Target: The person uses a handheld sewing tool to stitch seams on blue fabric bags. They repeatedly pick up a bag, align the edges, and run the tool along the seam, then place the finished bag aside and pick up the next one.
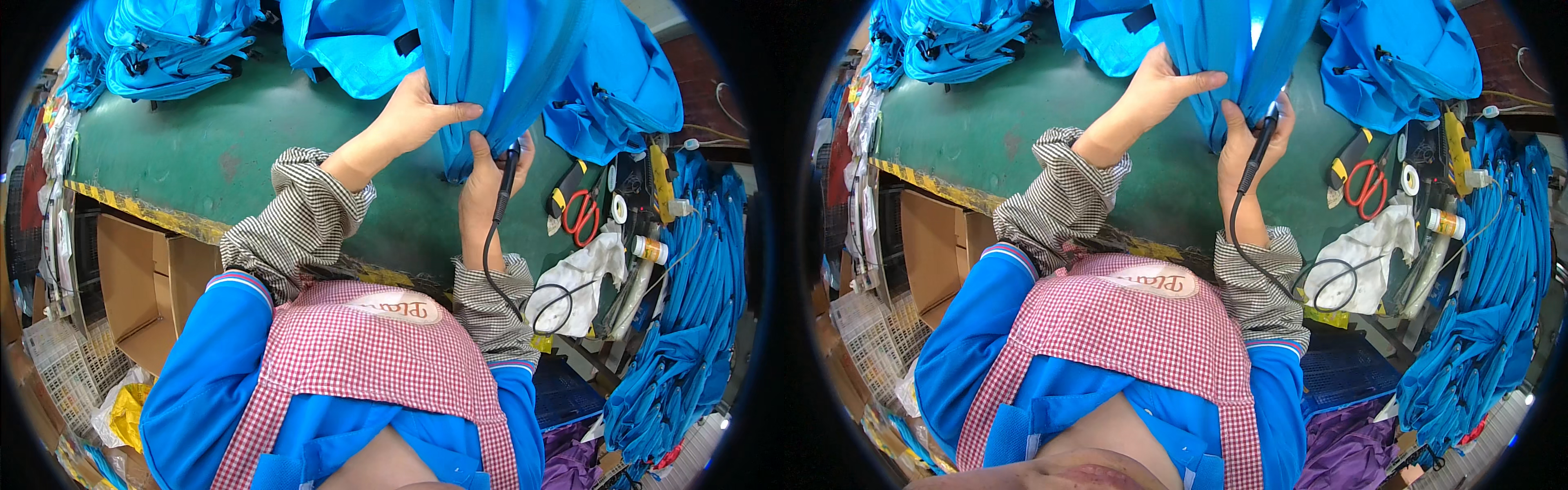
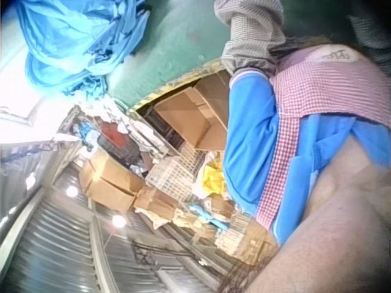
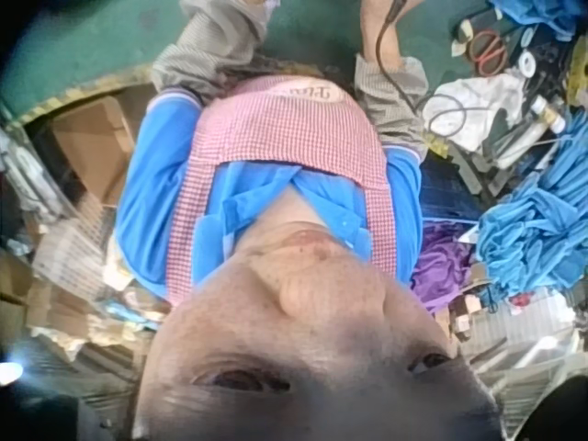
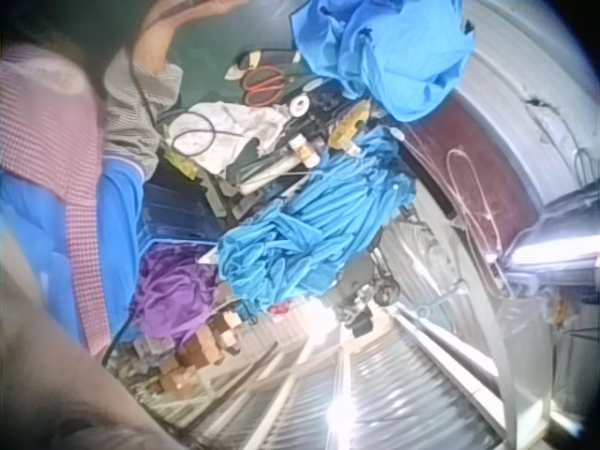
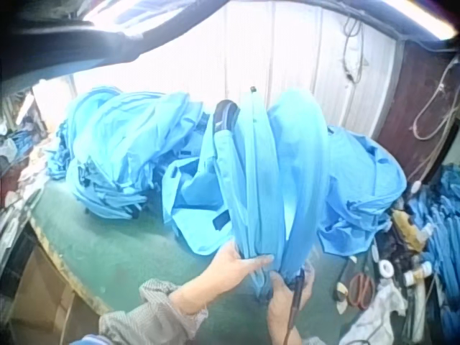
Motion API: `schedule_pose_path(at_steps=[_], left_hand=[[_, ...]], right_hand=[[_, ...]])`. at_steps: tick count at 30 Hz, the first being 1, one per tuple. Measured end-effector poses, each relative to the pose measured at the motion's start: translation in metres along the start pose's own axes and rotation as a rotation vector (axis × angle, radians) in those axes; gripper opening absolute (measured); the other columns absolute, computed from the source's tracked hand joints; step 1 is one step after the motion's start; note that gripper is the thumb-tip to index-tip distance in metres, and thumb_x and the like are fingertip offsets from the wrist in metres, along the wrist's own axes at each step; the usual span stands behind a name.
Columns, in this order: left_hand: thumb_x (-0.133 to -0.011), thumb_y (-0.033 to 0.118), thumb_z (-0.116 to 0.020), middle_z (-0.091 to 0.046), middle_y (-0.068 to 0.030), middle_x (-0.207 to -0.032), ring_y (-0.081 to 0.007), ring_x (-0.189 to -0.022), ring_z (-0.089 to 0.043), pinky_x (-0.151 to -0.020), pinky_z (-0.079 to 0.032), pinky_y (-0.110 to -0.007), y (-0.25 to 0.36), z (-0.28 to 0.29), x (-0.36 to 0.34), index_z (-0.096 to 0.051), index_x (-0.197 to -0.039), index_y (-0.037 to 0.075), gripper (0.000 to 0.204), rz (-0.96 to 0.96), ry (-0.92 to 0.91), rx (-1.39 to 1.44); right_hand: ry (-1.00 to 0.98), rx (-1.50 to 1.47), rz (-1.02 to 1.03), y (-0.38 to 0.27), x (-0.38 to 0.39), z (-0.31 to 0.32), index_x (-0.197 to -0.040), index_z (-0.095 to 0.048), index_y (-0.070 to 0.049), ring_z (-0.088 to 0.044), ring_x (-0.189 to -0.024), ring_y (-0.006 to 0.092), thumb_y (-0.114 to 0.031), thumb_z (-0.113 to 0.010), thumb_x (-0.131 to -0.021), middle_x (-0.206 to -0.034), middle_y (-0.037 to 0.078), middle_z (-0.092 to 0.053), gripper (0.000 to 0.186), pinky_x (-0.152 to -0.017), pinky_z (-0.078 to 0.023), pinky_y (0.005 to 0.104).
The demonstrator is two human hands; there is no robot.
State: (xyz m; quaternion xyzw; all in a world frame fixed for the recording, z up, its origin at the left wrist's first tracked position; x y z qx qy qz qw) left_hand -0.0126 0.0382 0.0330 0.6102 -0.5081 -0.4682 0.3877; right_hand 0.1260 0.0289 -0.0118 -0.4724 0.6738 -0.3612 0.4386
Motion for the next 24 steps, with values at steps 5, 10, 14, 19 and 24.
schedule_pose_path(at_steps=[5, 10, 14, 19, 24], left_hand=[[-0.071, 0.007, -0.080, -0.064, -0.0094, -0.112, -0.0200, -0.101, -0.062, -0.088, -0.050, -0.034, 0.000, 0.000, -0.002, -0.056, -0.119, 0.003, 0.054, 0.069, 0.046, 0.042], [-0.068, 0.008, -0.081, -0.066, -0.0105, -0.105, -0.0182, -0.094, -0.063, -0.084, -0.051, -0.032, -0.002, -0.009, -0.003, -0.060, -0.112, 0.000, 0.049, -0.016, 0.043, -0.034], [-0.068, 0.010, -0.081, -0.068, -0.0101, -0.099, -0.0167, -0.086, -0.064, -0.079, -0.053, -0.030, 0.000, -0.012, -0.001, -0.061, -0.107, -0.002, 0.045, -0.017, 0.087, -0.196], [-0.068, 0.009, -0.080, -0.068, -0.0093, -0.093, -0.0148, -0.081, -0.064, -0.074, -0.053, -0.029, -0.001, -0.013, -0.004, -0.063, -0.102, -0.002, 0.039, -0.034, 0.112, -0.294], [-0.068, 0.007, -0.079, -0.068, -0.0087, -0.093, -0.0138, -0.081, -0.064, -0.074, -0.053, -0.028, 0.003, -0.019, -0.002, -0.064, -0.101, -0.002, 0.037, -0.032, 0.110, -0.261]], right_hand=[[0.114, -0.046, 0.064, -0.002, 0.000, 0.005, -0.117, -0.041, 0.001, -0.057, -0.090, 0.0163, -0.008, -0.078, -0.075, -0.106, 0.011, -0.057, 0.057, -0.082, -0.046, 0.0277], [0.149, 0.278, 0.153, -0.009, -0.004, 0.007, -0.117, -0.039, 0.002, -0.055, -0.098, 0.0199, -0.007, -0.075, -0.074, -0.108, 0.014, -0.055, 0.056, -0.089, -0.043, 0.0327], [0.097, 0.317, 0.156, -0.012, -0.010, 0.011, -0.116, -0.040, 0.003, -0.055, -0.097, 0.0219, -0.007, -0.075, -0.072, -0.107, 0.014, -0.055, 0.057, -0.091, -0.042, 0.0336], [0.060, 0.470, 0.244, -0.024, -0.010, 0.005, -0.117, -0.041, 0.003, -0.058, -0.090, 0.0201, -0.006, -0.074, -0.073, -0.099, 0.012, -0.058, 0.055, -0.085, -0.046, 0.0313], [0.072, 0.637, 0.280, -0.025, -0.008, 0.018, -0.120, -0.041, 0.003, -0.059, -0.087, 0.0205, -0.008, -0.075, -0.076, -0.099, 0.014, -0.060, 0.057, -0.080, -0.047, 0.0319]])
Point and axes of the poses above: each hand's wrist, its own x-axis away from the middle knuckle, its own z-axis out of the back of the hand, y = z × x, the point moved 3 cm from there along -x, towards the middle knuckle
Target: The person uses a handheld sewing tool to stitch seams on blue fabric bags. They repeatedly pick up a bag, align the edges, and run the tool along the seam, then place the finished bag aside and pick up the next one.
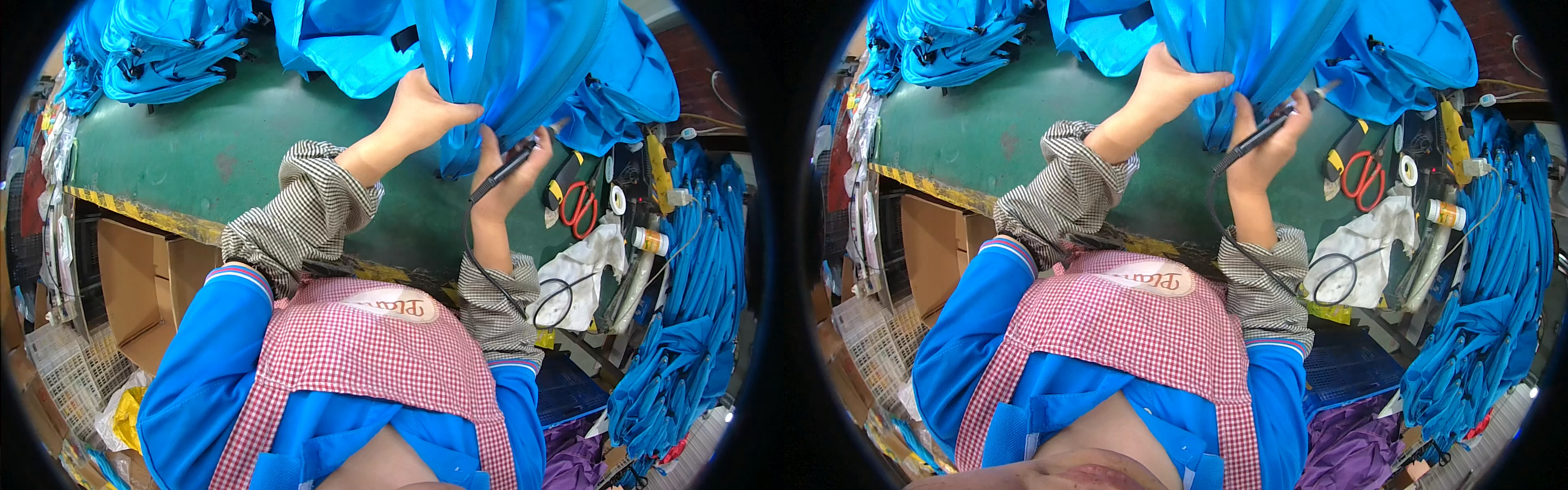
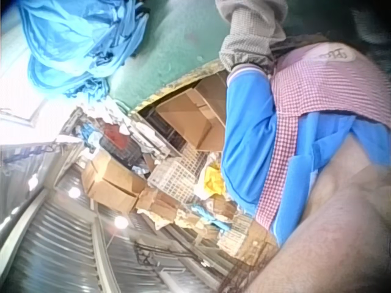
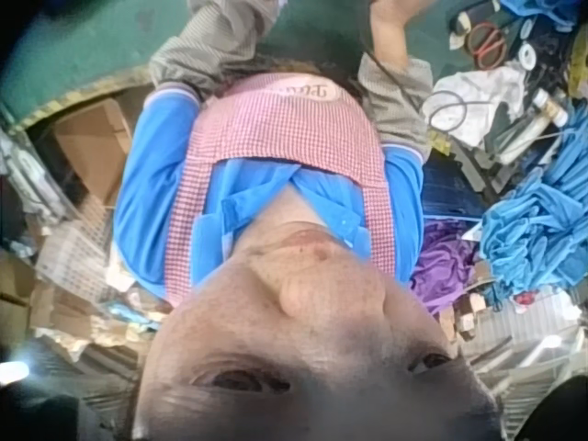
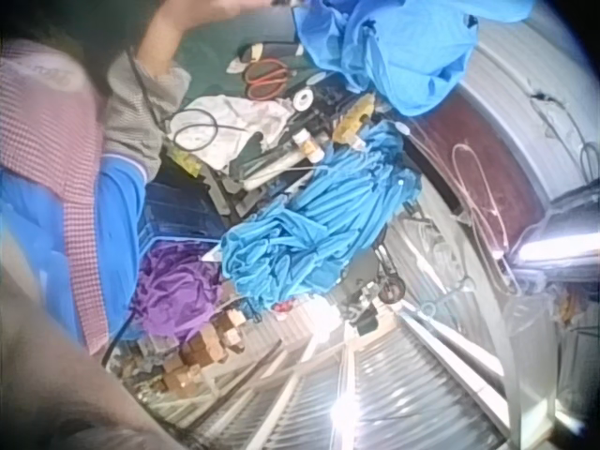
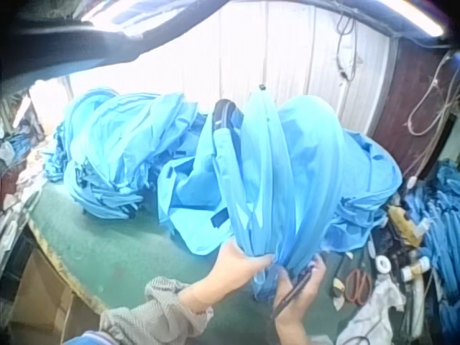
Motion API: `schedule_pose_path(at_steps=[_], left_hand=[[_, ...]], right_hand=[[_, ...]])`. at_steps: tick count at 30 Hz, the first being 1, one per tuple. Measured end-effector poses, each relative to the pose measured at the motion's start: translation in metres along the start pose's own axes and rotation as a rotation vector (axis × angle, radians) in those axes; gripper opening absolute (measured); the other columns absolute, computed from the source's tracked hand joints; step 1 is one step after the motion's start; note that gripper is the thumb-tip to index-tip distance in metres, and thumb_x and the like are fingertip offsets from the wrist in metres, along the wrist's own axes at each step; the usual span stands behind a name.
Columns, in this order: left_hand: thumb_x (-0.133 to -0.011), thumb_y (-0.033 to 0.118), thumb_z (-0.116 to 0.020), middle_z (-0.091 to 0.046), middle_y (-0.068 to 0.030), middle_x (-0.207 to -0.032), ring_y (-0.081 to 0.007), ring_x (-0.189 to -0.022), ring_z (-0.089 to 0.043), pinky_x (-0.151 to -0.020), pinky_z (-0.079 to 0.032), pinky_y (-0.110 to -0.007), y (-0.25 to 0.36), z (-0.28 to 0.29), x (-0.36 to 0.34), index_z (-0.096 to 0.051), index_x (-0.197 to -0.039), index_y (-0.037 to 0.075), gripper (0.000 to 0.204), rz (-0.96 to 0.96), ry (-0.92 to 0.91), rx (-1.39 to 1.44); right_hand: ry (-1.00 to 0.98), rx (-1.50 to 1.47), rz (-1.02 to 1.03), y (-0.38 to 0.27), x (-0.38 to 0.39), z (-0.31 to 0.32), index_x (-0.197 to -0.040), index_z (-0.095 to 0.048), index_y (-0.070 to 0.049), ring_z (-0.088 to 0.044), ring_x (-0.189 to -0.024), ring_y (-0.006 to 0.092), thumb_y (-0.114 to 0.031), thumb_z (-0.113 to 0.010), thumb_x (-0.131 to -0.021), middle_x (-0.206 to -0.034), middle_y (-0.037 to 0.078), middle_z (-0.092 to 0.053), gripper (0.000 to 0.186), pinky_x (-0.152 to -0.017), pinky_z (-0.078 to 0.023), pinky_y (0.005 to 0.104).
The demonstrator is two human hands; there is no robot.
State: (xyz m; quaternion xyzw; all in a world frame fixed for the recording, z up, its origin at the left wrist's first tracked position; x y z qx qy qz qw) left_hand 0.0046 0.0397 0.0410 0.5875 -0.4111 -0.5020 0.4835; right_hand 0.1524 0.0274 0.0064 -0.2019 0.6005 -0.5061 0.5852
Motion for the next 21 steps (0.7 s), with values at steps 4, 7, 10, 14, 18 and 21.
schedule_pose_path(at_steps=[4, 7, 10, 14, 18, 21], left_hand=[[-0.068, 0.007, -0.079, -0.069, -0.0074, -0.091, -0.0129, -0.080, -0.064, -0.074, -0.052, -0.028, -0.012, 0.005, -0.005, -0.065, -0.099, -0.001, 0.036, -0.054, -0.020, 0.095], [-0.068, 0.008, -0.079, -0.069, -0.0063, -0.090, -0.0119, -0.079, -0.063, -0.073, -0.052, -0.028, -0.009, 0.006, -0.007, -0.065, -0.098, -0.001, 0.034, -0.050, -0.071, 0.043], [-0.068, 0.008, -0.078, -0.068, -0.0052, -0.086, -0.0112, -0.075, -0.062, -0.070, -0.051, -0.027, -0.008, 0.007, -0.007, -0.065, -0.096, 0.000, 0.032, -0.037, -0.098, 0.061], [-0.067, 0.009, -0.078, -0.067, -0.0033, -0.080, -0.0095, -0.070, -0.061, -0.065, -0.050, -0.025, -0.007, 0.006, -0.008, -0.065, -0.090, 0.001, 0.028, -0.031, -0.104, 0.038], [-0.068, 0.010, -0.080, -0.067, -0.0030, -0.082, -0.0090, -0.072, -0.061, -0.067, -0.050, -0.025, -0.010, 0.006, -0.010, -0.065, -0.090, 0.000, 0.028, -0.005, -0.131, 0.030], [-0.069, 0.009, -0.079, -0.068, -0.0048, -0.089, -0.0109, -0.079, -0.062, -0.074, -0.051, -0.027, -0.008, 0.006, -0.007, -0.064, -0.097, -0.001, 0.034, -0.021, -0.127, -0.010]], right_hand=[[0.021, -0.022, 0.552, -0.035, 0.007, 0.052, -0.124, -0.044, 0.004, -0.055, -0.083, 0.0219, -0.036, -0.060, -0.090, -0.100, 0.016, -0.058, 0.054, -0.070, -0.046, 0.0326], [-0.021, -0.070, 0.401, -0.058, 0.026, 0.073, -0.102, -0.060, 0.003, -0.051, -0.063, 0.0168, -0.038, -0.052, -0.093, -0.085, 0.013, -0.059, 0.043, -0.074, -0.045, 0.0359], [-0.214, 0.005, 0.610, -0.058, 0.027, 0.066, -0.084, -0.062, -0.001, -0.048, -0.050, 0.0161, -0.009, -0.052, -0.082, -0.059, 0.003, -0.053, 0.013, -0.083, -0.044, 0.0410], [-0.232, 0.050, 0.694, -0.049, 0.025, 0.051, -0.084, -0.063, -0.004, -0.047, -0.050, 0.0158, -0.007, -0.052, -0.080, -0.060, 0.002, -0.053, 0.012, -0.082, -0.043, 0.0397], [-0.222, 0.046, 0.716, -0.048, 0.023, 0.046, -0.084, -0.063, -0.004, -0.046, -0.049, 0.0163, -0.007, -0.052, -0.079, -0.060, 0.002, -0.052, 0.012, -0.082, -0.043, 0.0397], [-0.231, 0.104, 0.686, -0.053, 0.022, 0.038, -0.082, -0.063, -0.004, -0.047, -0.050, 0.0164, -0.007, -0.051, -0.079, -0.060, 0.003, -0.052, 0.013, -0.082, -0.044, 0.0404]])
Point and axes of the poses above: each hand's wrist, its own x-axis away from the middle knuckle, its own z-axis out of the back of the hand, y = z × x, the point moved 3 cm from there along -x, towards the middle knuckle
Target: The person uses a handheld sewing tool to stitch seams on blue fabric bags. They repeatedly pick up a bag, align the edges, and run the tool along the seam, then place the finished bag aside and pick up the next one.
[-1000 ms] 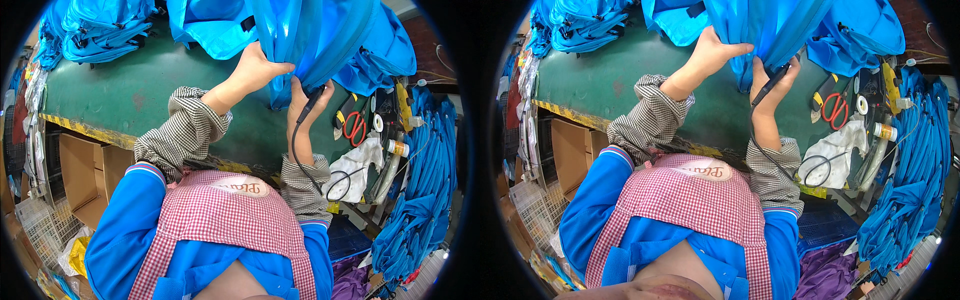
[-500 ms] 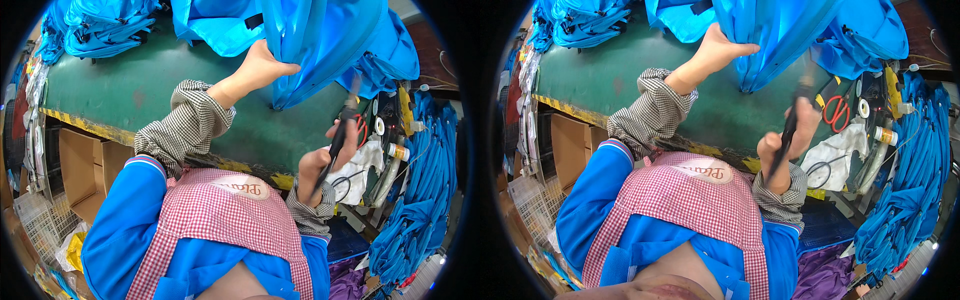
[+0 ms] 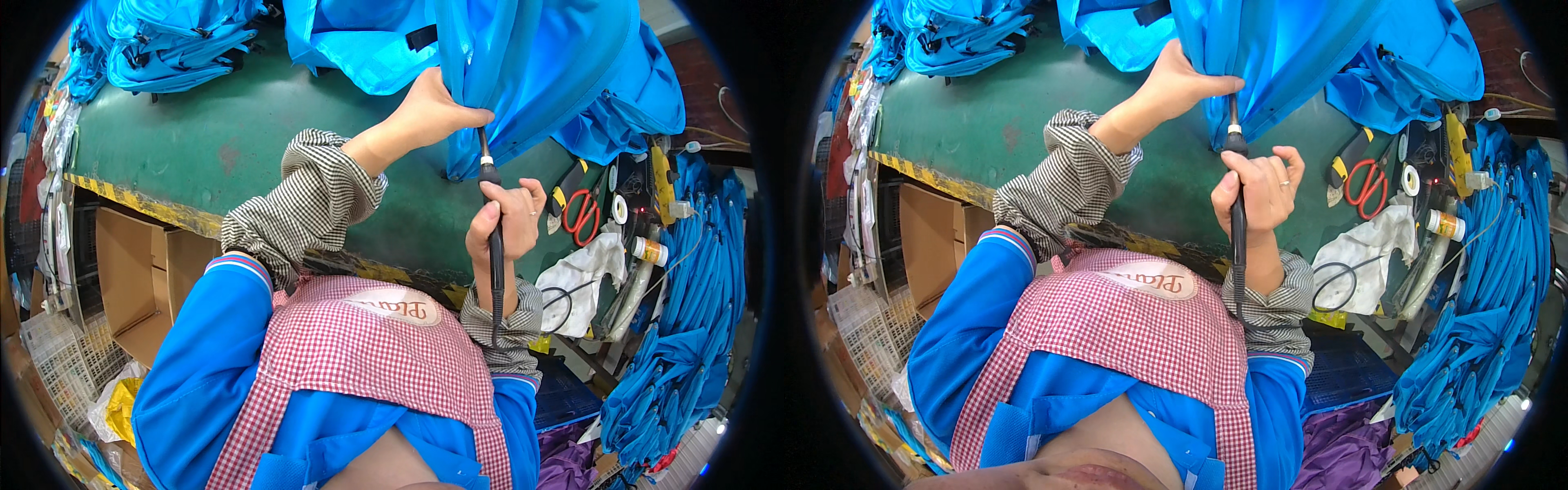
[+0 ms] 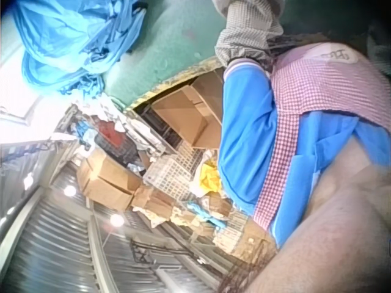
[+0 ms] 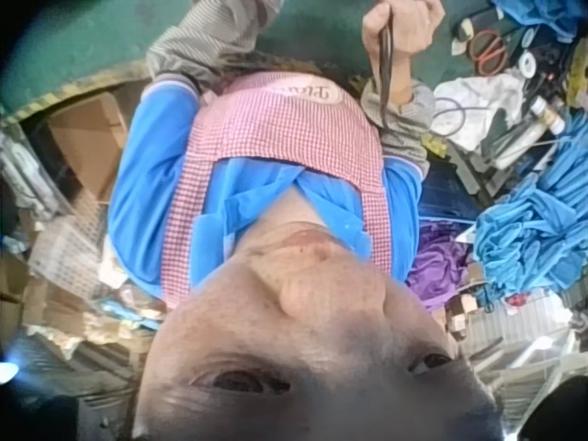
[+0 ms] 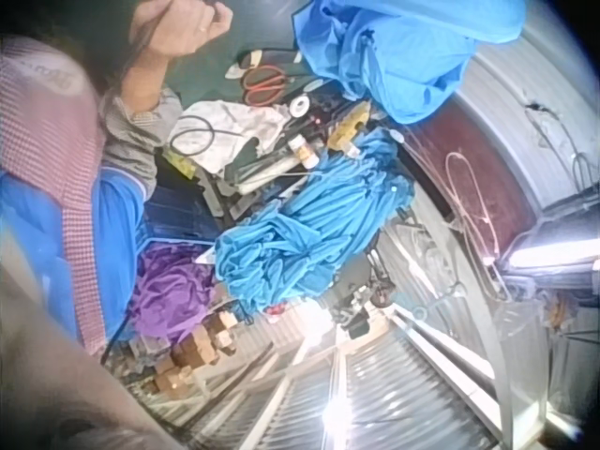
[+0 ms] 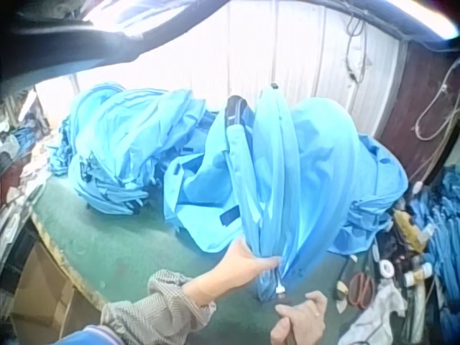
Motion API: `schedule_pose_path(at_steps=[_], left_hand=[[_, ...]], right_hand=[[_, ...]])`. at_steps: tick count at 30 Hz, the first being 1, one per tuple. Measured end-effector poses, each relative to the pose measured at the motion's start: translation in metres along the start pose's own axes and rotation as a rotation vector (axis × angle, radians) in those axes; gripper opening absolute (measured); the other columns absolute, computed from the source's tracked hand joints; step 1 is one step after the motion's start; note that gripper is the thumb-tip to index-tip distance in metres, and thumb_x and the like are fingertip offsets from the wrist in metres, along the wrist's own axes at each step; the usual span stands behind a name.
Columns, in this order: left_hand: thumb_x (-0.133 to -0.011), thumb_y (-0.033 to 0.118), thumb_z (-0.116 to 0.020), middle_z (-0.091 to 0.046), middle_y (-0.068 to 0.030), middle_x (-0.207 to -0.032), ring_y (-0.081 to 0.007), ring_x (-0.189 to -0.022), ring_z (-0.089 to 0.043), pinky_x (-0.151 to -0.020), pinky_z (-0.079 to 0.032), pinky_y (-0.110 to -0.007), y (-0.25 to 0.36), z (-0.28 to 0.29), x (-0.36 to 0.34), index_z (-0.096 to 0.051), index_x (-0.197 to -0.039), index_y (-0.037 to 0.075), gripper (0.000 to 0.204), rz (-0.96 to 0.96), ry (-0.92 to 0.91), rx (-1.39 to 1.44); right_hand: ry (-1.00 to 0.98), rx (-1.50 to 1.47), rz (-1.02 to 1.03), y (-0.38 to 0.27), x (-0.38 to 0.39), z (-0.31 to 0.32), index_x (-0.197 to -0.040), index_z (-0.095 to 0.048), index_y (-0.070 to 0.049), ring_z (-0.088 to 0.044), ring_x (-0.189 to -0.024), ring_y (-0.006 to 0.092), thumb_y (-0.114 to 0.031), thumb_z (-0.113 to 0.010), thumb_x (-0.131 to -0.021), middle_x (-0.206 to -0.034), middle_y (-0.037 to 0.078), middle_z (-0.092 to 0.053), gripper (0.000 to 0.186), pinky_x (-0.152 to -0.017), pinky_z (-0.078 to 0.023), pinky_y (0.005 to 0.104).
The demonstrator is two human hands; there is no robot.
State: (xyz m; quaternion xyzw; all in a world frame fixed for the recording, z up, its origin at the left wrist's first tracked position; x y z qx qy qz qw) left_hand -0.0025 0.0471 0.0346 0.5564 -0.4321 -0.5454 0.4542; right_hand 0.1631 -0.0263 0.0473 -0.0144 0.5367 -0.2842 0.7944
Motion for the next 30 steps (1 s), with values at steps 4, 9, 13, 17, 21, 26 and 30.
schedule_pose_path(at_steps=[4, 9, 13, 17, 21, 26, 30], left_hand=[[-0.070, 0.008, -0.079, -0.067, -0.0069, -0.101, -0.0135, -0.089, -0.062, -0.083, -0.051, -0.031, -0.005, 0.004, -0.001, -0.061, -0.108, -0.002, 0.043, -0.036, -0.007, 0.176], [-0.085, 0.022, -0.069, -0.059, -0.0093, -0.116, -0.0179, -0.106, -0.054, -0.093, -0.045, -0.036, 0.003, -0.010, 0.038, -0.048, -0.127, 0.000, 0.051, -0.054, -0.266, -0.007], [-0.094, 0.033, -0.054, -0.066, -0.0189, -0.107, -0.0285, -0.104, -0.063, -0.086, -0.050, -0.033, 0.098, 0.052, 0.048, -0.060, -0.116, -0.001, 0.041, -0.011, -0.882, -0.416], [-0.083, 0.021, -0.066, -0.051, -0.0197, -0.131, -0.0349, -0.122, -0.048, -0.103, -0.037, -0.042, 0.237, 0.122, -0.031, -0.046, -0.135, 0.012, 0.056, -0.679, 0.204, -0.877], [-0.081, 0.013, -0.058, -0.059, -0.0281, -0.108, -0.0378, -0.101, -0.059, -0.087, -0.047, -0.043, 0.314, 0.137, -0.126, -0.055, -0.115, -0.003, 0.038, -1.189, 0.245, -1.256], [-0.080, 0.015, -0.053, -0.061, -0.0303, -0.079, -0.0420, -0.075, -0.062, -0.069, -0.050, -0.046, 0.327, 0.133, -0.176, -0.060, -0.090, -0.008, 0.026, -0.795, 0.403, -1.383], [-0.081, 0.024, -0.058, -0.061, -0.0294, -0.086, -0.0383, -0.081, -0.063, -0.073, -0.050, -0.043, 0.189, 0.029, -0.195, -0.057, -0.096, -0.011, 0.039, -0.669, 0.086, -0.902]], right_hand=[[0.025, -0.123, 0.004, -0.009, -0.017, 0.032, -0.087, -0.063, -0.003, -0.049, -0.052, 0.0168, -0.011, -0.052, -0.084, -0.063, 0.005, -0.054, 0.014, -0.083, -0.045, 0.0409], [0.188, 0.007, 0.055, 0.009, -0.095, -0.020, -0.099, -0.055, -0.002, -0.063, -0.091, 0.0327, -0.005, -0.064, -0.084, -0.095, 0.020, -0.065, 0.017, -0.082, -0.048, 0.0400], [0.204, 0.133, 0.189, 0.023, -0.107, -0.012, -0.092, -0.057, -0.004, -0.063, -0.084, 0.0334, 0.001, -0.065, -0.079, -0.099, 0.020, -0.063, 0.016, -0.076, -0.051, 0.0383], [0.245, 0.098, 0.317, 0.010, -0.126, 0.073, -0.090, -0.055, -0.001, -0.060, -0.099, 0.0394, 0.006, -0.055, -0.080, -0.112, 0.026, -0.060, 0.013, -0.084, -0.052, 0.0500], [0.395, 0.217, 0.251, 0.027, -0.153, 0.098, -0.087, -0.046, 0.000, -0.058, -0.106, 0.0421, 0.001, -0.055, -0.087, -0.111, 0.030, -0.059, 0.009, -0.085, -0.052, 0.0492], [0.617, -0.046, 0.362, 0.006, -0.171, 0.114, -0.094, -0.043, -0.003, -0.059, -0.106, 0.0429, -0.008, -0.056, -0.092, -0.112, 0.034, -0.057, 0.014, -0.091, -0.048, 0.0476], [0.416, -0.132, 0.184, 0.005, -0.143, 0.073, -0.091, -0.055, -0.002, -0.055, -0.114, 0.0376, -0.003, -0.063, -0.084, -0.119, 0.028, -0.058, 0.011, -0.097, -0.043, 0.0441]])
Point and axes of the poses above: each hand's wrist, its own x-axis away from the middle knuckle, its own z-axis out of the back of the hand, y = z × x, the point moved 3 cm from there along -x, towards the middle knuckle
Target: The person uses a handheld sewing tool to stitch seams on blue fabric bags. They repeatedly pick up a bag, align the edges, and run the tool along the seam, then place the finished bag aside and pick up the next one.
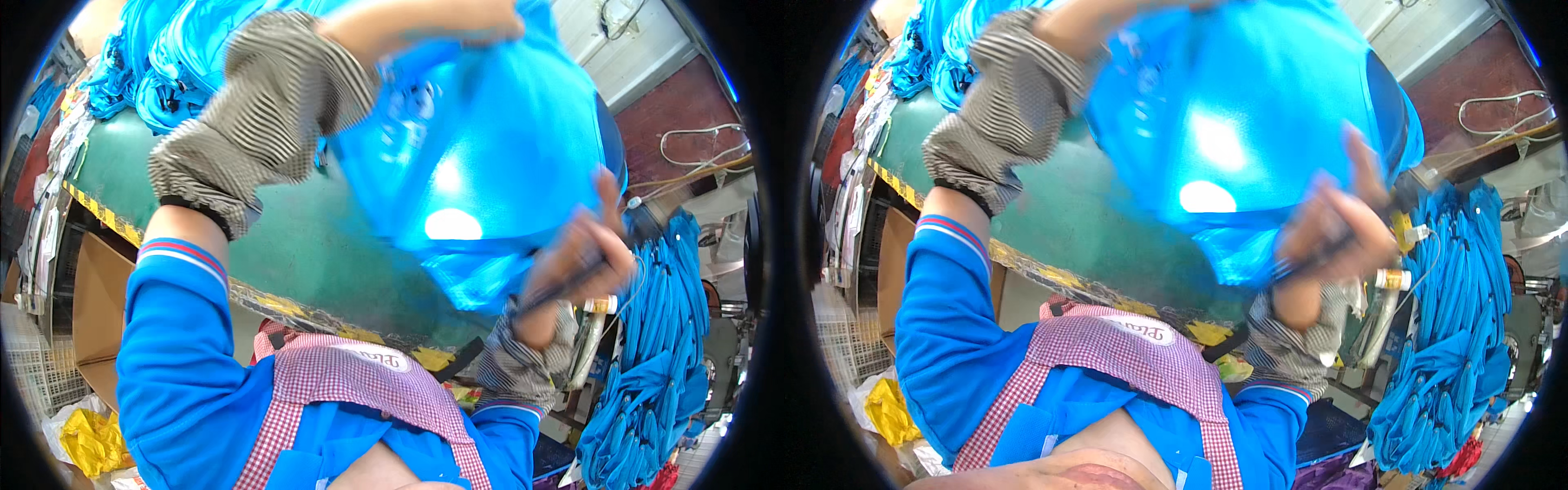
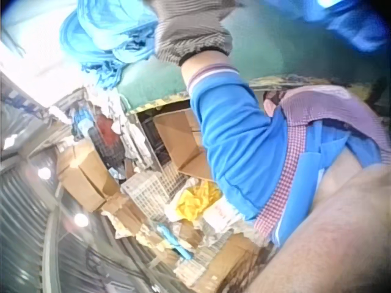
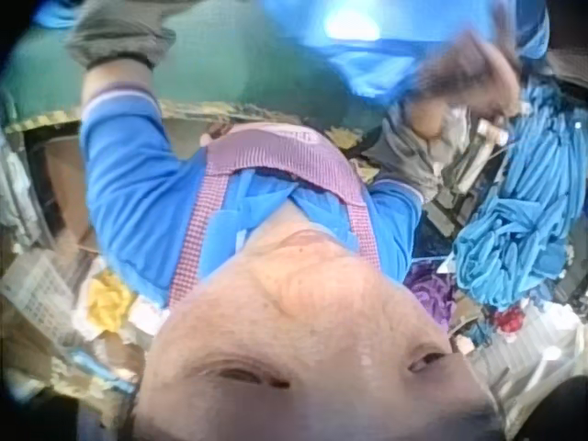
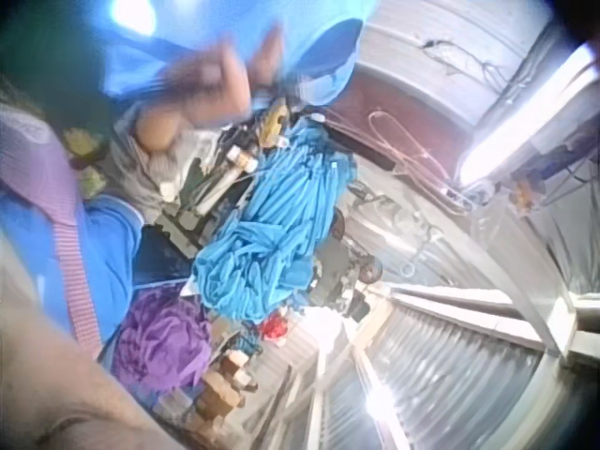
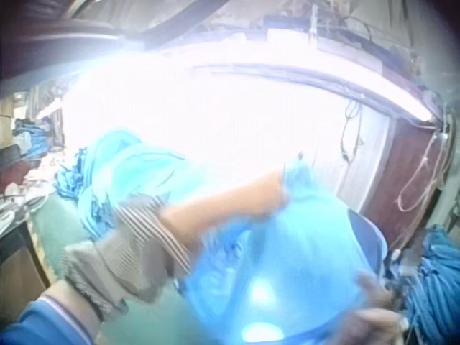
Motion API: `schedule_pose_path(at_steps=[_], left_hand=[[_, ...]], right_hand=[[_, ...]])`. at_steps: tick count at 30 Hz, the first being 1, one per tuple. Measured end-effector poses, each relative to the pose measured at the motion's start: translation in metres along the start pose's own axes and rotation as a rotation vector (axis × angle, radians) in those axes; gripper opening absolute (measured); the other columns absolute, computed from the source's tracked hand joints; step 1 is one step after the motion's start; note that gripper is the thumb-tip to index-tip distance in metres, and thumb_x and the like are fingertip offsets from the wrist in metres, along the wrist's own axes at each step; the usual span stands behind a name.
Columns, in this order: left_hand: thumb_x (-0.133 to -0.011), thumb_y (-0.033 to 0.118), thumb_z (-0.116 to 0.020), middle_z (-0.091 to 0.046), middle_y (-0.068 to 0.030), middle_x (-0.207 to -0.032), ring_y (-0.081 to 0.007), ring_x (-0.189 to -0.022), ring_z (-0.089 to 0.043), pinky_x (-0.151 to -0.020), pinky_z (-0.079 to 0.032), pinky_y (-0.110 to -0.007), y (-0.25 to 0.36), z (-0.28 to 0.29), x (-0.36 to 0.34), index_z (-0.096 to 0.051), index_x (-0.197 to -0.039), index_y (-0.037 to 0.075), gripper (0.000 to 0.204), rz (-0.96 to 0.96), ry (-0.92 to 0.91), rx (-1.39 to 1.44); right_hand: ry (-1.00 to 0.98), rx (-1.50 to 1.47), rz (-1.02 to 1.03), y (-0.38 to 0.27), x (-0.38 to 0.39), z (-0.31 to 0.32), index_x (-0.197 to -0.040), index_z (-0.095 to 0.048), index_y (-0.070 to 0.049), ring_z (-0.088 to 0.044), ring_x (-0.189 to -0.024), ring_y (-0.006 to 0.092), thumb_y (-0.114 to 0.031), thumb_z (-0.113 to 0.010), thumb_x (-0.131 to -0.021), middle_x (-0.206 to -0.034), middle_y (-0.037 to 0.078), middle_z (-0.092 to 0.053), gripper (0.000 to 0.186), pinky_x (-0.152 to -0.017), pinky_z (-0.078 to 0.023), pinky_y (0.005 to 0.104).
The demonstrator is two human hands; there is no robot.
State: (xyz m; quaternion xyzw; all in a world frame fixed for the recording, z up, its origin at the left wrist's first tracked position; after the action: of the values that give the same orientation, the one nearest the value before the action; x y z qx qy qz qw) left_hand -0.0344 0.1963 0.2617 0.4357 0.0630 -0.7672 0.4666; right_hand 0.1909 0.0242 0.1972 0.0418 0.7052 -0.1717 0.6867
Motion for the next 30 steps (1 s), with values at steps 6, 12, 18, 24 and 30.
schedule_pose_path(at_steps=[6, 12, 18, 24, 30], left_hand=[[-0.089, 0.046, -0.055, -0.053, -0.0286, -0.123, -0.0377, -0.114, -0.053, -0.097, -0.042, -0.039, 0.022, -0.018, 0.093, -0.043, -0.128, -0.010, 0.069, 0.294, 0.020, 0.453], [-0.084, 0.009, -0.066, -0.050, -0.0131, -0.122, -0.0260, -0.110, -0.051, -0.103, -0.036, -0.038, -0.004, 0.022, 0.290, -0.036, -0.131, -0.001, 0.057, 0.429, 1.166, 0.466], [-0.069, 0.015, -0.081, -0.065, -0.0101, -0.107, -0.0185, -0.094, -0.062, -0.083, -0.050, -0.032, 0.034, -0.067, 0.305, -0.059, -0.113, -0.004, 0.052, 0.946, 0.308, 1.125], [-0.074, 0.010, -0.076, -0.067, -0.0086, -0.103, -0.0151, -0.092, -0.062, -0.081, -0.049, -0.031, 0.043, -0.101, 0.277, -0.061, -0.111, -0.001, 0.041, 0.922, -0.007, 1.065], [-0.078, 0.005, -0.072, -0.068, -0.0073, -0.098, -0.0138, -0.084, -0.063, -0.075, -0.051, -0.029, 0.045, -0.097, 0.285, -0.064, -0.107, -0.001, 0.030, 0.891, 0.009, 0.965]], right_hand=[[-0.188, -0.034, -0.097, 0.035, 0.052, -0.089, -0.105, -0.052, -0.006, -0.051, -0.121, 0.0357, -0.003, -0.075, -0.073, -0.128, 0.025, -0.053, 0.040, -0.100, -0.039, 0.0436], [-0.119, -0.061, 0.065, 0.036, 0.049, -0.096, -0.108, -0.051, -0.005, -0.053, -0.119, 0.0362, 0.002, -0.070, -0.072, -0.128, 0.024, -0.053, 0.041, -0.099, -0.041, 0.0435], [-0.098, 0.161, 0.094, 0.078, 0.072, -0.112, -0.107, -0.054, -0.007, -0.054, -0.113, 0.0412, 0.004, -0.063, -0.074, -0.125, 0.019, -0.057, 0.035, -0.097, -0.042, 0.0441], [-0.146, 0.133, 0.058, 0.087, 0.072, -0.112, -0.106, -0.054, -0.007, -0.058, -0.107, 0.0343, 0.002, -0.065, -0.076, -0.123, 0.017, -0.059, 0.033, -0.089, -0.047, 0.0374], [-0.231, 0.227, 0.121, 0.065, 0.062, -0.103, -0.106, -0.054, -0.007, -0.057, -0.114, 0.0314, -0.002, -0.069, -0.077, -0.126, 0.017, -0.058, 0.033, -0.102, -0.038, 0.0391]])
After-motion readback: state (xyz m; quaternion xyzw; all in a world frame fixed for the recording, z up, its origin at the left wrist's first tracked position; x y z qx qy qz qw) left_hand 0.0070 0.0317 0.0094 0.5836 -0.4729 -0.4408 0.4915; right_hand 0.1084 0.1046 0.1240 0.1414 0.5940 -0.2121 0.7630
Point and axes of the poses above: each hand's wrist, its own x-axis away from the middle knuckle, its own z-axis out of the back of the hand, y = z × x, the point moved 3 cm from there along -x, towards the middle knuckle
